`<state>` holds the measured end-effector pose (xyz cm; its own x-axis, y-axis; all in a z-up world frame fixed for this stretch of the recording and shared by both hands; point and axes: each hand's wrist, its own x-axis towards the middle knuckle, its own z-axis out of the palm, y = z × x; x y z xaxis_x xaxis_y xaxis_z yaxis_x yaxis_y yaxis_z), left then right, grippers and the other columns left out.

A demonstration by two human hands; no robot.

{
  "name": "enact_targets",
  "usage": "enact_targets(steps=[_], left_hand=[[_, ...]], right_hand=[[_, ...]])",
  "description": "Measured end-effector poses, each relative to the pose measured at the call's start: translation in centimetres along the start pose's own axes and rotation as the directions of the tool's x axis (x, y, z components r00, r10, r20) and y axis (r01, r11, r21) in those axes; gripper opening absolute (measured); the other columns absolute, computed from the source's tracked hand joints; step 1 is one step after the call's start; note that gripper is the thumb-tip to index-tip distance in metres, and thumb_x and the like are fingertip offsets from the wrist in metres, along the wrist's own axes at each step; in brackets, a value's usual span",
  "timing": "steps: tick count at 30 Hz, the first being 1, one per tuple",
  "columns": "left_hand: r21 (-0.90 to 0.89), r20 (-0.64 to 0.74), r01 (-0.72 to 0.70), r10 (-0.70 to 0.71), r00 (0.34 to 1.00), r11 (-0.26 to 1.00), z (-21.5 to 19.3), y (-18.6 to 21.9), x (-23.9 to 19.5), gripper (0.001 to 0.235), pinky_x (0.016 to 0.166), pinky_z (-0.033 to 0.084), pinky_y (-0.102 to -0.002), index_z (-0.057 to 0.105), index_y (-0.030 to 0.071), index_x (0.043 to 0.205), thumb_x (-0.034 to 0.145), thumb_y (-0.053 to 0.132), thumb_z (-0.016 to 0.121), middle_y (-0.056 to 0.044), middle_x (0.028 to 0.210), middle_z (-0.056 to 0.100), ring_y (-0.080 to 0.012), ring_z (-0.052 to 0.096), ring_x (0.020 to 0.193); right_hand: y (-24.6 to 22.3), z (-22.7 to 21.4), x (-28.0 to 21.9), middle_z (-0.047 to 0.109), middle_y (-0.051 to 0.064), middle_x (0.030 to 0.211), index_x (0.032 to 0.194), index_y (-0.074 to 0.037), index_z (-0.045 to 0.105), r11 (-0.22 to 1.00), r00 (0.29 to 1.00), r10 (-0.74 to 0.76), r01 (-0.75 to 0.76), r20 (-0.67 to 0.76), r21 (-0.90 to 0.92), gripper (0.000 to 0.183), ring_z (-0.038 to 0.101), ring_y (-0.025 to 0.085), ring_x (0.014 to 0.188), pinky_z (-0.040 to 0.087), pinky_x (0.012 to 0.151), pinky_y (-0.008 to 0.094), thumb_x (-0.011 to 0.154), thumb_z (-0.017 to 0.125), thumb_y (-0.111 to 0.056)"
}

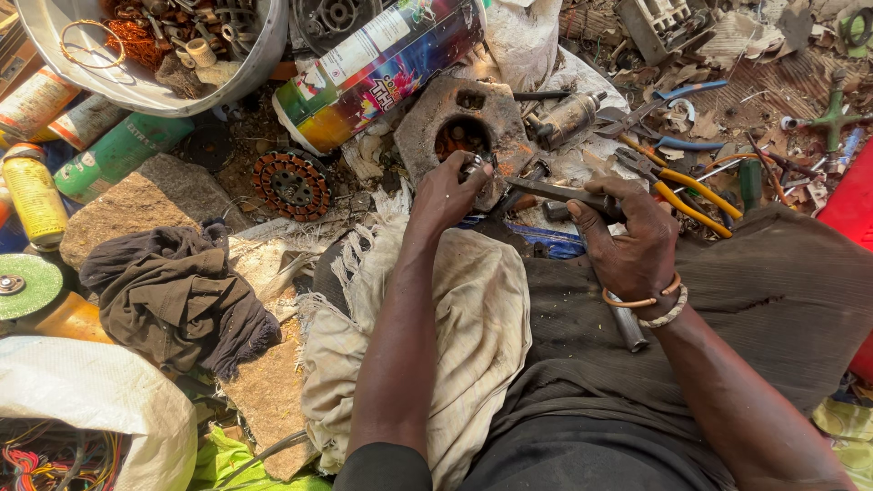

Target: The person sits on the ground and uses a hammer and pliers to disassemble and adjust a small metal component. They repeatedly strike the part, use pliers to grip and twist sections, and inspect the separated pieces.

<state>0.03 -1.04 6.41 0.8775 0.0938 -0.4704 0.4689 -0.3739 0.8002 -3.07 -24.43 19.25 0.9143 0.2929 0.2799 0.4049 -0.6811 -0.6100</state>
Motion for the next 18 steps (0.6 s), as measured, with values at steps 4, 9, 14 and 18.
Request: enact_targets(steps=[4,9,14,18], left_hand=[[0.337,-0.128,-0.154,0.207,0.970,0.929,0.1,0.4,-0.5,0.041,0.089,0.052,-0.046,0.068,0.008,0.115,0.084,0.032,0.081,-0.018,0.109,0.070,-0.0312,0.065,0.104],[0.329,-0.077,-0.322,0.365,0.928,0.888,0.3,-1.0,0.4,0.056,0.099,0.049,-0.046,0.064,0.012,0.134,0.080,0.012,0.079,-0.011,0.120,0.066,-0.0331,0.059,0.112],[0.348,-0.023,-0.360,0.392,0.920,0.866,0.6,-2.0,2.4,0.059,0.101,0.048,-0.045,0.064,0.022,0.137,0.080,0.015,0.081,-0.007,0.127,0.067,-0.0337,0.059,0.116],[0.385,0.013,-0.376,0.403,0.915,0.842,0.6,-2.4,2.6,0.060,0.098,0.046,-0.048,0.062,0.023,0.138,0.081,0.015,0.080,-0.005,0.129,0.067,-0.0334,0.057,0.118]], right_hand=[[0.1,0.2,0.2,0.075,0.012,0.108,0.121,-0.003,0.067,0.999,1.000,-0.024,0.024,-0.003,0.021,0.030,0.074,0.018,0.097,0.061,0.083,0.031,0.096,0.083,-0.011],[-0.2,0.5,1.1,0.073,0.012,0.108,0.125,-0.004,0.067,0.997,0.998,-0.030,0.026,0.047,0.075,0.030,0.073,0.018,0.095,0.060,0.080,0.031,0.098,0.080,-0.007],[0.2,0.7,5.7,0.070,0.010,0.104,0.131,-0.011,0.067,0.971,0.938,-0.238,0.223,0.252,0.088,0.035,0.069,0.021,0.090,0.056,0.075,0.034,0.098,0.075,-0.004],[-0.2,2.1,9.5,0.067,0.009,0.101,0.133,-0.017,0.068,0.955,0.859,-0.293,0.283,0.420,0.087,0.035,0.069,0.023,0.085,0.057,0.070,0.035,0.100,0.071,-0.007]])
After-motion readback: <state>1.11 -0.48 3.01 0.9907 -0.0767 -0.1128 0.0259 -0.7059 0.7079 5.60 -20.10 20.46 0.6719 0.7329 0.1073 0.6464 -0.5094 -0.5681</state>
